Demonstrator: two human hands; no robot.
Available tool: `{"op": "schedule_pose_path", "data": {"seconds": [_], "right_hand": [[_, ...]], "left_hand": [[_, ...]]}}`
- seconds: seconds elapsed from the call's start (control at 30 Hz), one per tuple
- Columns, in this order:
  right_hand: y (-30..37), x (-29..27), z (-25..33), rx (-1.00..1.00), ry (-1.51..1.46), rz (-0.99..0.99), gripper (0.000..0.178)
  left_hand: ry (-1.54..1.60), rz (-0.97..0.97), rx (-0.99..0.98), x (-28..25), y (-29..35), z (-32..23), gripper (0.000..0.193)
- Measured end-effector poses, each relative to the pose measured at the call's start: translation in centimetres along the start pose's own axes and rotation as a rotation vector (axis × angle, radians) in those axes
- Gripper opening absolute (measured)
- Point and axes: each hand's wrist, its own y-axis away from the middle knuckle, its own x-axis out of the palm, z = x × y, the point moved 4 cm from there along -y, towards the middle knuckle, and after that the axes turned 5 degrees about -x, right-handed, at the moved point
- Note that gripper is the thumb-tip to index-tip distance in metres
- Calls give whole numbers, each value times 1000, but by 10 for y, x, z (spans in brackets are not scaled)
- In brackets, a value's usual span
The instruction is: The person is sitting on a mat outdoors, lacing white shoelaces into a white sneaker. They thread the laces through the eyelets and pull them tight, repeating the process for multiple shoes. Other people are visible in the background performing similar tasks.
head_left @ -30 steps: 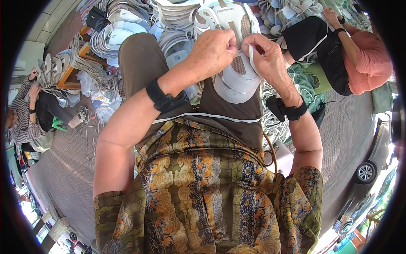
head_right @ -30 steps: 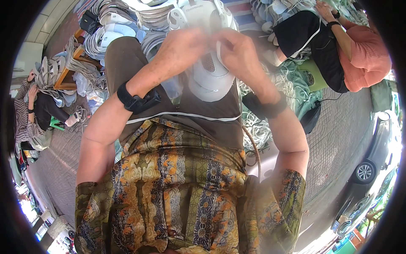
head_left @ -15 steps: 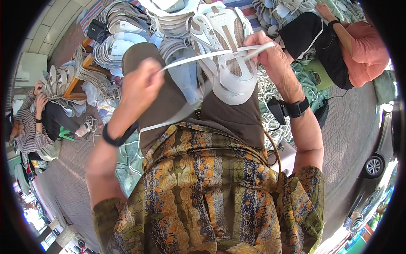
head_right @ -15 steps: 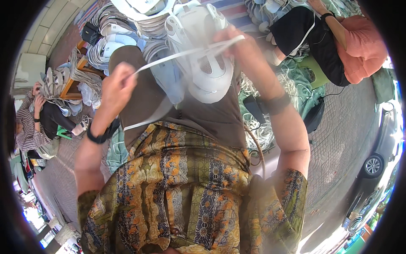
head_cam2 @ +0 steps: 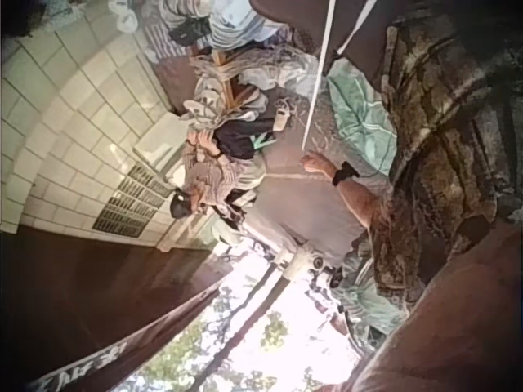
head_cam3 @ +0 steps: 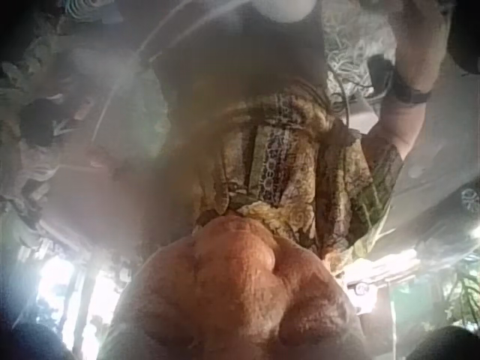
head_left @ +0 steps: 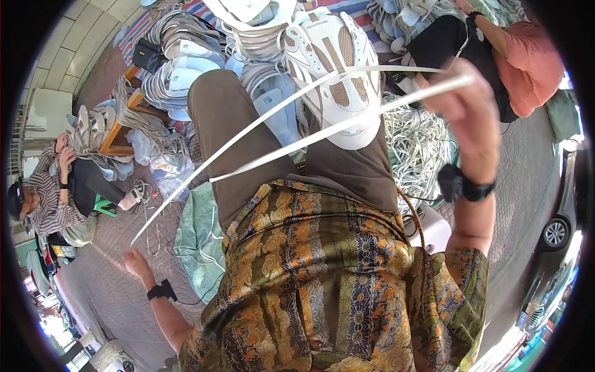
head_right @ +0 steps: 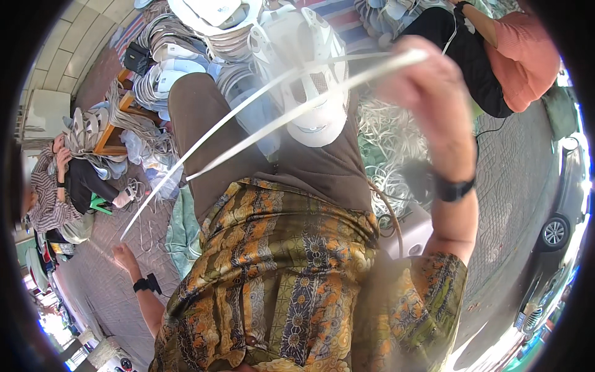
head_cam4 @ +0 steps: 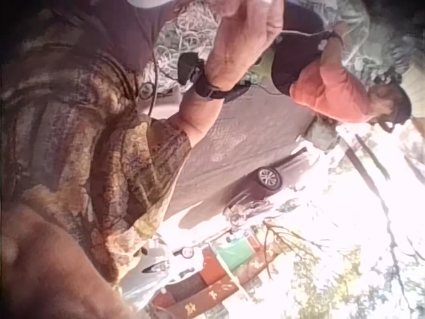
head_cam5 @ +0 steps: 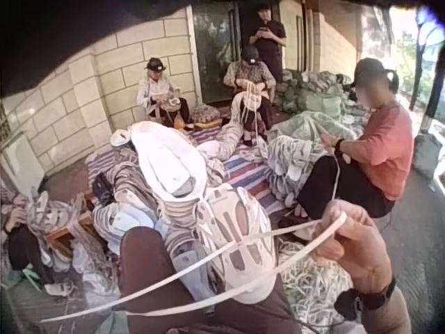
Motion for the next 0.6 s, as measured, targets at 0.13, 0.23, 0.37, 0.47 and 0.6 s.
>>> {"op": "schedule_pose_path", "data": {"seconds": [0.13, 0.23, 0.37, 0.47, 0.6], "right_hand": [[26, -52, 76, -155, -530, -8, 7], [48, -140, 114, -323, -363, -164, 14], [99, -286, 114, -234, 83, -851, 32], [121, -368, 76, 239, 785, -915, 39], [116, -259, 3, 561, 2041, -535, 37]], "left_hand": [[19, 30, -16, 20, -2, 2, 27], [-28, 40, -42, 27, -3, -5, 28], [-143, -2, -58, 30, -25, 39, 29], [-219, 99, -163, 40, -6, 75, 31], [-347, 357, -41, 53, -25, 55, 28]]}}
